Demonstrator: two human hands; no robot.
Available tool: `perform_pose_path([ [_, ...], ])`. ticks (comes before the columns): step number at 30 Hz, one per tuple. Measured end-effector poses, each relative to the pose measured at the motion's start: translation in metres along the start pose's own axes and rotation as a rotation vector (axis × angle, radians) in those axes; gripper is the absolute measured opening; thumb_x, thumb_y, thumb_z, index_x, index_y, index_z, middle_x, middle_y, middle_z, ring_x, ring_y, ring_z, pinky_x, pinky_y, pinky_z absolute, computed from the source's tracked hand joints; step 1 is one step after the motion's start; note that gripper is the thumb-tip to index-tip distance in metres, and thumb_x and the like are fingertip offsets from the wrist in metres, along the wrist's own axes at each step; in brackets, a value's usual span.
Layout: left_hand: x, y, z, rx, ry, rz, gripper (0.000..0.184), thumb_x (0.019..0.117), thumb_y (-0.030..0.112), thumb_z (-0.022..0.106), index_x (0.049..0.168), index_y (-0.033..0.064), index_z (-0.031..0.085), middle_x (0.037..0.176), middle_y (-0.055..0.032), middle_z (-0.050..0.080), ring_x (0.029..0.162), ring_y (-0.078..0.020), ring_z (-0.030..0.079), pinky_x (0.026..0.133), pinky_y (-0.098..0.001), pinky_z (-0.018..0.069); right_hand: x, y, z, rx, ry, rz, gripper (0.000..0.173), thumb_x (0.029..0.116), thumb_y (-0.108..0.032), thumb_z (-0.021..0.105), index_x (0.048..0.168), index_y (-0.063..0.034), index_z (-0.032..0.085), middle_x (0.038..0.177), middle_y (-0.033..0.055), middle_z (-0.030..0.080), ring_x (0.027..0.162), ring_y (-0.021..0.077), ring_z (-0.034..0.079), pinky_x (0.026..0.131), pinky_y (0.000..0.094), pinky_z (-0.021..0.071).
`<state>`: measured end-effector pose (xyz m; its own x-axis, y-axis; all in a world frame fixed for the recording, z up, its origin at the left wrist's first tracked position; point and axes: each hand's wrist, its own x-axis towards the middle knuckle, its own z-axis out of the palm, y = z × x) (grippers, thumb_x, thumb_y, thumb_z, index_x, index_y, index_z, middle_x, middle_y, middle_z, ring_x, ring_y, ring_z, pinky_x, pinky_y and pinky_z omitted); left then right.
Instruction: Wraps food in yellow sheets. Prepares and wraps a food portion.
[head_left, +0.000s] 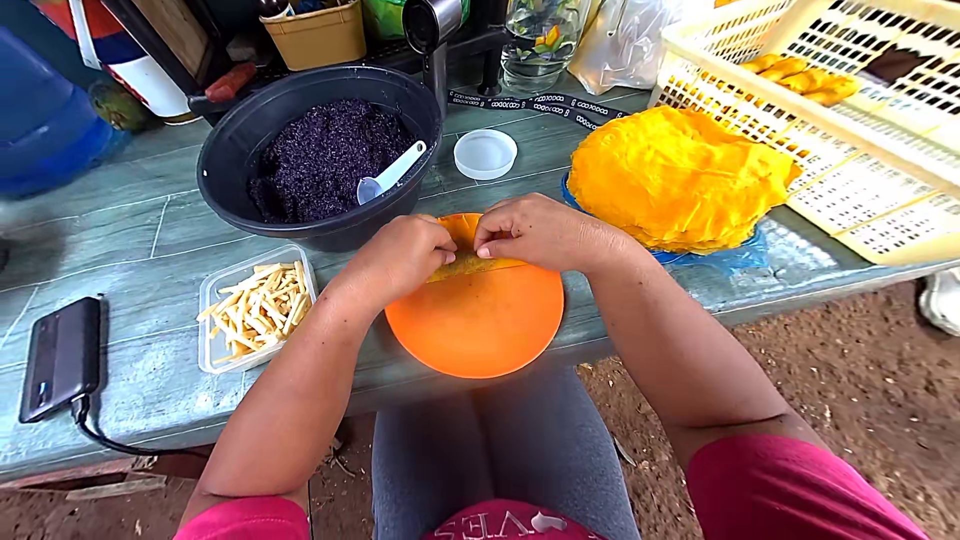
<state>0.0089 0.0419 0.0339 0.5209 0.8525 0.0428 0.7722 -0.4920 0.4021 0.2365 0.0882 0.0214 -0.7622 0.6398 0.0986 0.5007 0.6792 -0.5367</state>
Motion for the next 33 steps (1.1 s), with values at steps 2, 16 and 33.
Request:
perform_pose_path([
  [2, 0.001, 0.002, 0.001, 0.000, 0.055, -0.050, 0.010, 0.0972, 0.009, 0.069, 0.102, 0.0024, 0.075, 0.103, -0.0131, 0.072, 0.100, -0.0249, 0.069, 0.093, -0.0429, 0.0558, 0.001, 0.002, 0.000, -0.020, 0.002, 0.007, 0.013, 0.0997, -0.015, 0.065, 0.095, -0.0082, 0.076, 0.094, 0.0062, 0.071, 0.091, 0.0161, 0.066, 0.083, 0.0362, 0.0524],
  [16, -0.010, 0.011, -0.016, 0.107, -0.133, -0.124, 0.037, 0.0824, 0.009, 0.085, 0.116, 0.0031, 0.071, 0.114, -0.0157, 0.067, 0.112, -0.0319, 0.064, 0.098, -0.0501, 0.0520, 0.004, 0.000, 0.008, 0.043, 0.042, -0.093, 0.013, 0.0888, -0.011, 0.078, 0.101, -0.0056, 0.076, 0.098, 0.0093, 0.072, 0.091, 0.0190, 0.068, 0.085, 0.0370, 0.0564],
  [33, -0.019, 0.018, -0.023, 0.377, -0.146, -0.307, 0.015, 0.0965, 0.005, 0.059, 0.101, 0.0042, 0.073, 0.104, -0.0138, 0.069, 0.101, -0.0318, 0.068, 0.083, -0.0528, 0.0555, 0.010, 0.002, 0.019, -0.039, -0.010, -0.242, 0.026, 0.0965, -0.010, 0.067, 0.121, -0.0078, 0.075, 0.117, 0.0091, 0.072, 0.118, 0.0245, 0.064, 0.106, 0.0413, 0.0488],
])
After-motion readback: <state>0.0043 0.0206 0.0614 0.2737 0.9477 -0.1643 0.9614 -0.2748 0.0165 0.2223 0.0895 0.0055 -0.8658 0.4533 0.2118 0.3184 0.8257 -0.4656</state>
